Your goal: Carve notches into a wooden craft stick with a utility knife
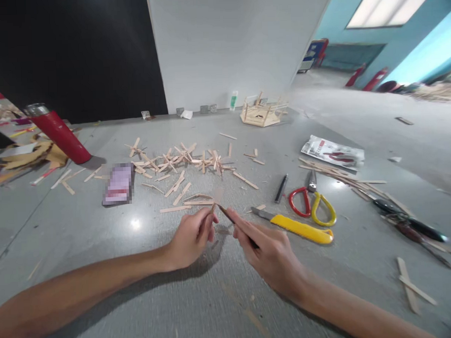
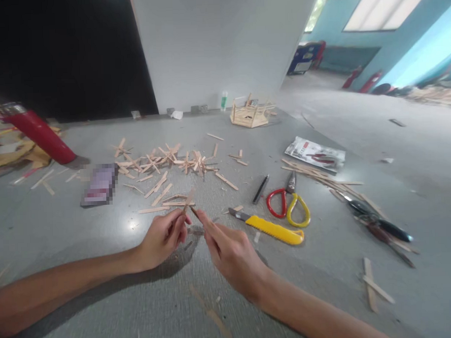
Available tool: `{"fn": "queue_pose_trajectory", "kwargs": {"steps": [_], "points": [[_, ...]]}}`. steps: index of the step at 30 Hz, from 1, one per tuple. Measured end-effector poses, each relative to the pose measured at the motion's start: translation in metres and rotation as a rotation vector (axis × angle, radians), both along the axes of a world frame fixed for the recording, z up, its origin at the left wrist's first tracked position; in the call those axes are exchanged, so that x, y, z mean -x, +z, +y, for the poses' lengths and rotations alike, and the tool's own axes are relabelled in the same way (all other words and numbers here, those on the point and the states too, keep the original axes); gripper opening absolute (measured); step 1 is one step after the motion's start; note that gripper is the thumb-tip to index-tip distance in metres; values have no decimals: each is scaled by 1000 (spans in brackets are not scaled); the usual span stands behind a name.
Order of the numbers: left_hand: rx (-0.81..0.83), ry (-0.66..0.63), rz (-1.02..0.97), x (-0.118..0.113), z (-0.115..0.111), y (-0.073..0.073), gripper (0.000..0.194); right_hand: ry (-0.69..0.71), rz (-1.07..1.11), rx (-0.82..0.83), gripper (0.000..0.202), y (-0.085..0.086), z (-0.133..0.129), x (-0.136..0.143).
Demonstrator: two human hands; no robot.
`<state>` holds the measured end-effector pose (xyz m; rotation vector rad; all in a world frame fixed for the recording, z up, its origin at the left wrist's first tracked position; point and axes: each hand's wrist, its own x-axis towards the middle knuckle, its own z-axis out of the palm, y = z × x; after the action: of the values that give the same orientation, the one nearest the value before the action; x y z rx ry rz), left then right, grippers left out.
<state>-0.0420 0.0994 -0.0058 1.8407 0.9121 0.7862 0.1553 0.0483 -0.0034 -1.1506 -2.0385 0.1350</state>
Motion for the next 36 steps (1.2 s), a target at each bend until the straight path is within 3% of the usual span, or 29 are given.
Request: {"fn": "queue_pose_trajectory", "kwargs": {"steps": [13, 19, 24, 31, 36], "points": [[-103, -28, 35, 1, -1, -3, 27, -48, -222, -98, 67, -9, -9, -2], [-103, 38, 81, 2, -3, -7, 31, -58, -123, -18, 55, -7, -11, 5], [-117, 59, 96, 3, -4, -10, 33, -43, 21, 166, 42, 6, -8, 9], [-108, 71, 124, 2, -4, -11, 34, -25, 124, 353, 42, 11, -5, 10], [-101, 71, 93, 0, -1, -11, 34, -49, 404, 700, 42, 20, 1, 9]]}}
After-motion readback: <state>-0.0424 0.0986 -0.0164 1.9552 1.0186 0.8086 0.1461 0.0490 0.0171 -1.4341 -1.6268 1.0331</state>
